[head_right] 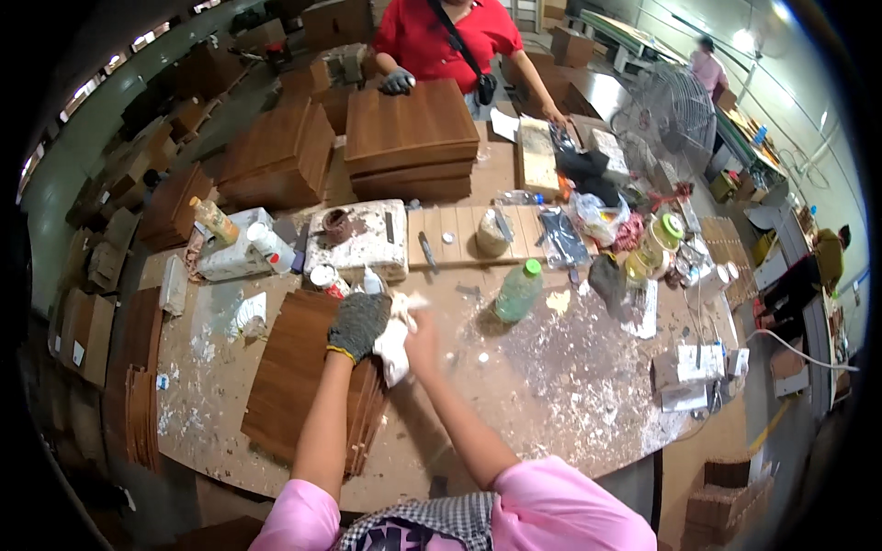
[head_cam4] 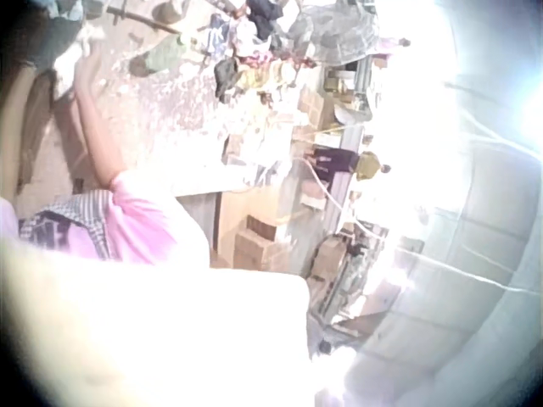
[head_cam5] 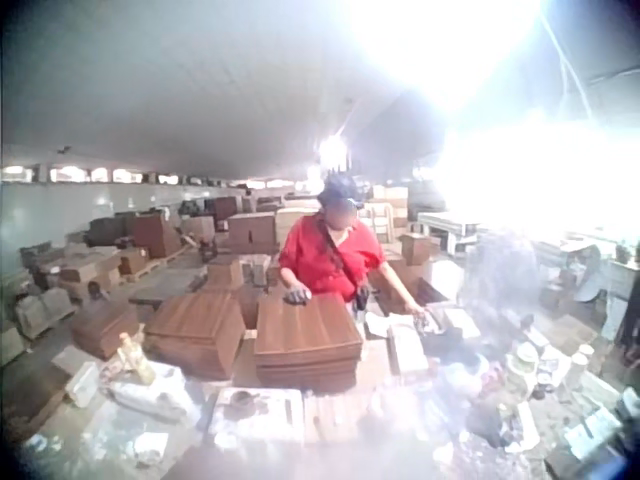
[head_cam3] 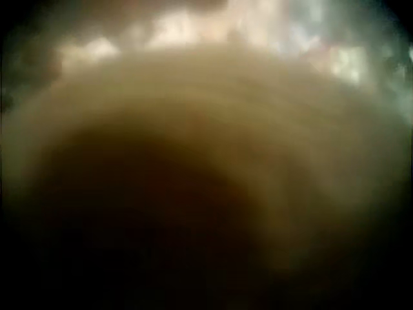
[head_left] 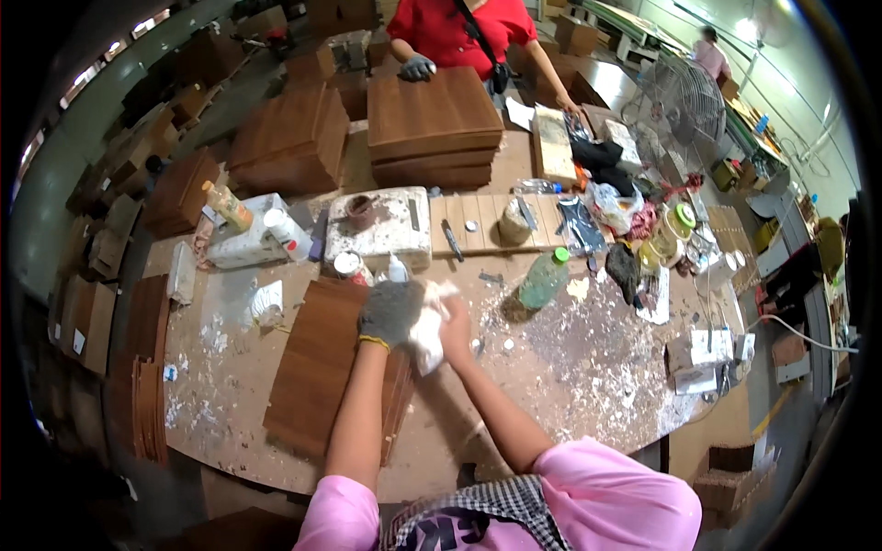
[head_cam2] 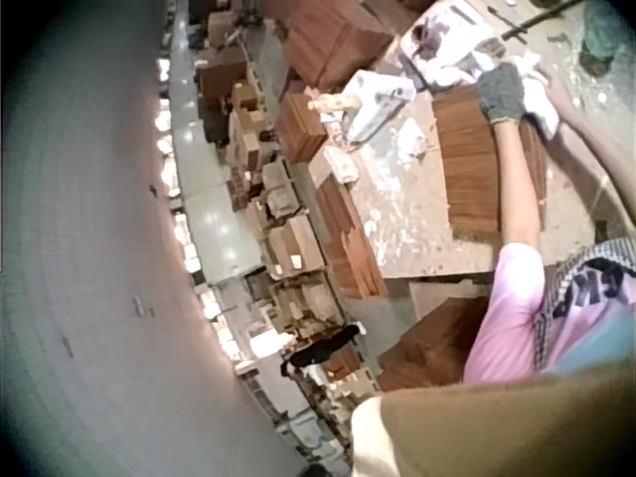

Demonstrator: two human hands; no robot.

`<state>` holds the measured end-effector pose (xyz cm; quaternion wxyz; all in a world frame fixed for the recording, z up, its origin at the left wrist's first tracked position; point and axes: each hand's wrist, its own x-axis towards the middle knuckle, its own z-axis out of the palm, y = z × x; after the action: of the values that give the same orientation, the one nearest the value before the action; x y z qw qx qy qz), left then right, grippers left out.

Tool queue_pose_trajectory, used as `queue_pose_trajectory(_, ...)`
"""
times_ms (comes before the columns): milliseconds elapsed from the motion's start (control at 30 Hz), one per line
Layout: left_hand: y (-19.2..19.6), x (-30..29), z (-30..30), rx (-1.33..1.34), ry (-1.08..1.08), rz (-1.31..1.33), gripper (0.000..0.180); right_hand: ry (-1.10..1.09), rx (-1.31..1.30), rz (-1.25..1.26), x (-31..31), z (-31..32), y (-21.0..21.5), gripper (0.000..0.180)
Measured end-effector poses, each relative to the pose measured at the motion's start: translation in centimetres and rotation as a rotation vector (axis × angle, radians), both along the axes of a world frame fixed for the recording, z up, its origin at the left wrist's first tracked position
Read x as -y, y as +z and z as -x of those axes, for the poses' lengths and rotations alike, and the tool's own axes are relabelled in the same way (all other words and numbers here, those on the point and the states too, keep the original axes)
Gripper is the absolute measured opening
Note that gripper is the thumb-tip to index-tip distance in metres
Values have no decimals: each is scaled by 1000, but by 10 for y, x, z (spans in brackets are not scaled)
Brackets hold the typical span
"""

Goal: The person wipes several wood panels with a cloth and liquid cleaner before stacking them on a wooden pallet.

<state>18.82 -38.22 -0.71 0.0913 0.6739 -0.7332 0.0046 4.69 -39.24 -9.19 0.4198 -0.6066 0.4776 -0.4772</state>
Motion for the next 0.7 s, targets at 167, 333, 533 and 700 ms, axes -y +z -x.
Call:
queue_pose_trajectory(167,-9,-12,-15,-32,-11,32,31,33,-134,76,-37,-10,0,30)
queue_pose_trajectory(333,-12,-4,-5,-85,-84,157,24,-134,-56,26,7,-2,-50,34)
queue_pose_trajectory(533,-3,-6,-11,-53,28,4,31,-102,794,-490,43,58,-51,22)
queue_pose_trajectory(700,-7,-3,-6,-71,76,-38,30,0,-18,-86,-23,22,-37,52)
